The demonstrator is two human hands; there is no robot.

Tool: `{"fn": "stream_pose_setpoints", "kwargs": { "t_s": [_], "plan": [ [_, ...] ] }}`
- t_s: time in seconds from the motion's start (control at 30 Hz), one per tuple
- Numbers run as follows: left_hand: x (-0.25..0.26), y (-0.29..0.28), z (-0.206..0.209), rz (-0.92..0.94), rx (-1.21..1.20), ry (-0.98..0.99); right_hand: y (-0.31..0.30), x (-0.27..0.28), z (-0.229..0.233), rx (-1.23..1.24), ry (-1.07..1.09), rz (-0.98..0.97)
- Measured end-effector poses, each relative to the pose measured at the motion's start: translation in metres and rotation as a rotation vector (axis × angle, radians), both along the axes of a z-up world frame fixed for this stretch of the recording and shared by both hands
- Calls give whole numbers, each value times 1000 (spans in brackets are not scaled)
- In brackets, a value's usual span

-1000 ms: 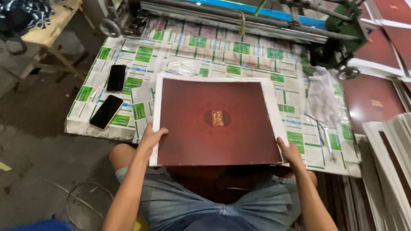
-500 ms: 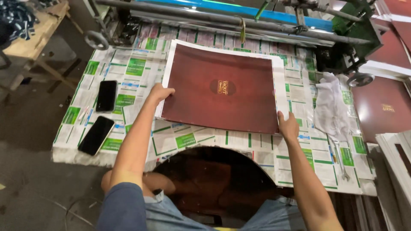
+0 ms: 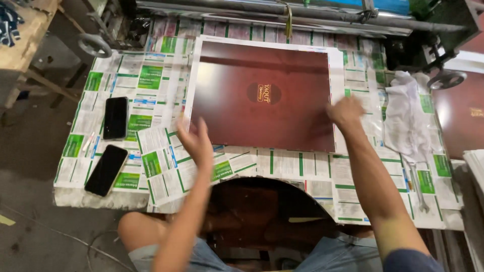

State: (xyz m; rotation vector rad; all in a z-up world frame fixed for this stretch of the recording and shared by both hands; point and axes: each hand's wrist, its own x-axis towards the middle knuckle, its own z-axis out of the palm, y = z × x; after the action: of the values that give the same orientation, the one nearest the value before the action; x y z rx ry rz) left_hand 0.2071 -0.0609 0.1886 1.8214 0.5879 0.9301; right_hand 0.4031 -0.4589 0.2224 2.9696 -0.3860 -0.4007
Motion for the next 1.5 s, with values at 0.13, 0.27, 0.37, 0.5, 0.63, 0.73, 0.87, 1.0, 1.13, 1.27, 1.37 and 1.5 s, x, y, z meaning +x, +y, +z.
{"fn": "stream_pose_setpoints", "kwargs": {
  "t_s": [0.13, 0.27, 0.37, 0.5, 0.63, 0.73, 0.87, 1.0, 1.13, 1.27, 1.37, 1.5],
  "plan": [
    [-64, -100, -85, -274, -1197, 3, 66, 118, -59, 206, -437, 554],
    [-66, -136, -69, -499, -1628, -110, 164, 184, -40, 281, -375, 756],
    [-54, -138, -58, -589, -1834, -252, 195, 236, -69, 315, -347, 720],
    [-48, -145, -56, -609, -1893, -365, 211, 204, -34, 418, -426, 681],
    [-52, -146, -39, -615, -1900, -379, 205, 181, -8, 395, -230, 551],
    [-55, -150, -36, -620, -1897, -390, 202, 181, -6, 346, -167, 563],
    [-59, -154, -18, -619, -1870, -419, 212, 193, -22, 425, -113, 494],
    [-60, -155, -12, -615, -1852, -418, 222, 151, -23, 344, -331, 512],
    [-62, -157, -24, -588, -1890, -491, 225, 133, -22, 430, -461, 500],
    [-75, -165, -56, -628, -1942, -588, 222, 134, -32, 427, -458, 486],
    [-80, -168, -73, -766, -1954, -686, 221, 128, -40, 403, -401, 476],
    [-80, -161, -30, -793, -1904, -622, 222, 125, -46, 391, -411, 475]
  ]
}}
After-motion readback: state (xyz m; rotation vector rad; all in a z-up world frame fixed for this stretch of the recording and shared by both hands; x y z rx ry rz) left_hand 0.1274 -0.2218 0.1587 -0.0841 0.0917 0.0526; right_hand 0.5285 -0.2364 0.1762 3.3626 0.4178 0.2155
